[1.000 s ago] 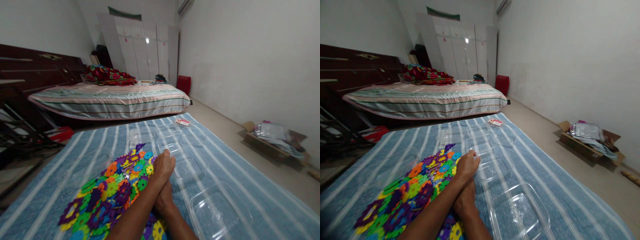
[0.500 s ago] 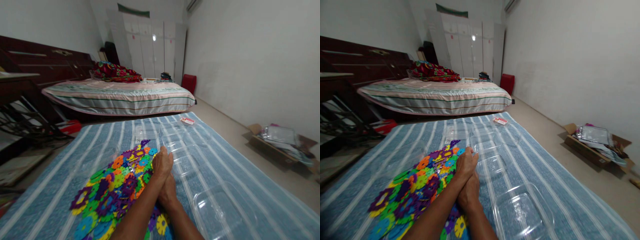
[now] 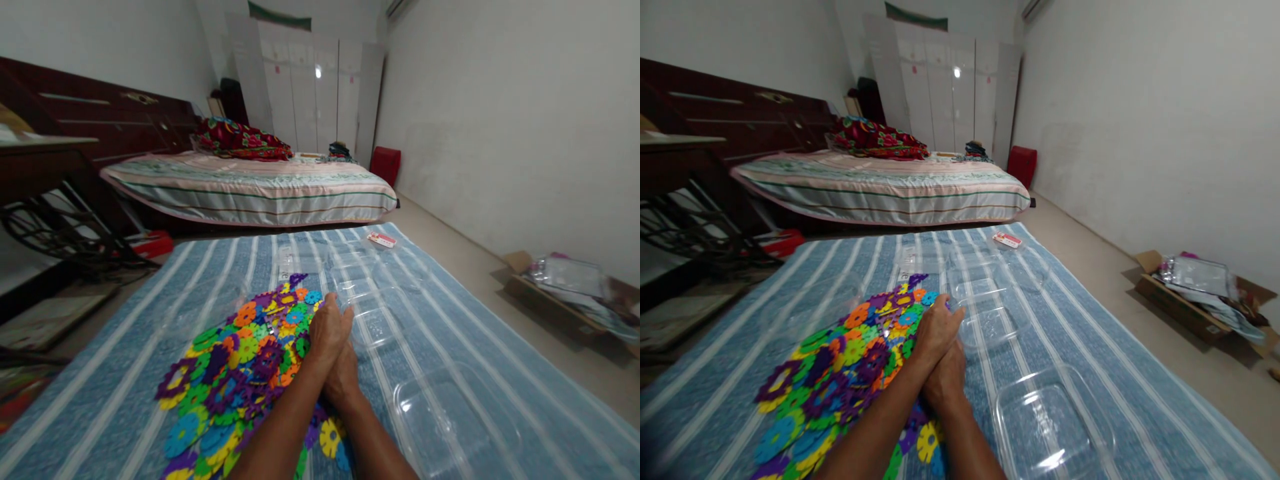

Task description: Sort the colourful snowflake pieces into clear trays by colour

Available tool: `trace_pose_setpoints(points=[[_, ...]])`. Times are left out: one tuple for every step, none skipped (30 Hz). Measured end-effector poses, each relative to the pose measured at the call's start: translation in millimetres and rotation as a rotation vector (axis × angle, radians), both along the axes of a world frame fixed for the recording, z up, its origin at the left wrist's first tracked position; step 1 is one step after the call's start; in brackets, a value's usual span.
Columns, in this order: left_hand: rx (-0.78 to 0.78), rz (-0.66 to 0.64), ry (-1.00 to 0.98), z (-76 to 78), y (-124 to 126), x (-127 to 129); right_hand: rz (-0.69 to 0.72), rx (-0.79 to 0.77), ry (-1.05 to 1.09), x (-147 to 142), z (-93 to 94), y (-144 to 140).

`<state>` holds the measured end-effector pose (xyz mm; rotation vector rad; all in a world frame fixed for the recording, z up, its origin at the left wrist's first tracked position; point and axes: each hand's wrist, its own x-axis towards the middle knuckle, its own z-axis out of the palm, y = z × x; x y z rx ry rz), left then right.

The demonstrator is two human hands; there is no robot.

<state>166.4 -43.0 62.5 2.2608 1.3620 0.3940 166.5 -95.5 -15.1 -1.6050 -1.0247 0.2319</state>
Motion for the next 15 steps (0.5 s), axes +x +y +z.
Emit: trace_pose_setpoints(points=[[-0.005, -0.002, -0.027, -0.4, 0, -1, -0.001, 0.001, 0.0, 0, 0.7, 0], [-0.009, -0.004, -0.059, -0.8, -1, -2, -0.002, -0.003, -0.003, 0, 1.8, -1], [-0.011, -0.005, -0.097, -1.1, -1, -4, -0.006, -0.013, -0.011, 0, 3.1, -1], [-0.014, -0.01, -0.14, -1.4, -2, -6, -0.01, -0.03, -0.021, 0, 4.5, -2], [-0.017, -0.013, -0.185, -1.6, -2, -10, -0.012, -0.051, -0.034, 0, 6.0, -2], [-0.02, -0.014, -0.232, -1.7, -3, -15, -0.009, -0.071, -0.047, 0, 7.4, -3], [-0.02, -0.016, -0.276, -1.6, -3, -21, 0.003, -0.081, -0.058, 0, 8.5, -4], [-0.018, -0.017, -0.314, -1.2, -4, -28, 0.025, -0.079, -0.068, 0, 9.3, -4], [-0.012, -0.017, -0.342, -0.5, -4, -35, 0.051, -0.068, -0.077, 1, 9.6, -5], [0.001, -0.014, -0.355, 0.5, -5, -44, 0.077, -0.053, -0.084, 1, 9.4, -6], [0.018, -0.007, -0.357, 1.8, -5, -53, 0.096, -0.043, -0.09, 2, 8.6, -6], [0.036, 0.001, -0.35, 3.4, -5, -63, 0.105, -0.044, -0.098, 3, 7.3, -7], [0.051, 0.009, -0.336, 5.2, -5, -72, 0.106, -0.056, -0.109, 3, 5.7, -7], [0.062, 0.016, -0.317, 7.2, -5, -81, 0.097, -0.074, -0.122, 4, 4.0, -7], [0.068, 0.018, -0.293, 9.3, -6, -90, 0.088, -0.092, -0.136, 5, 2.2, -7]])
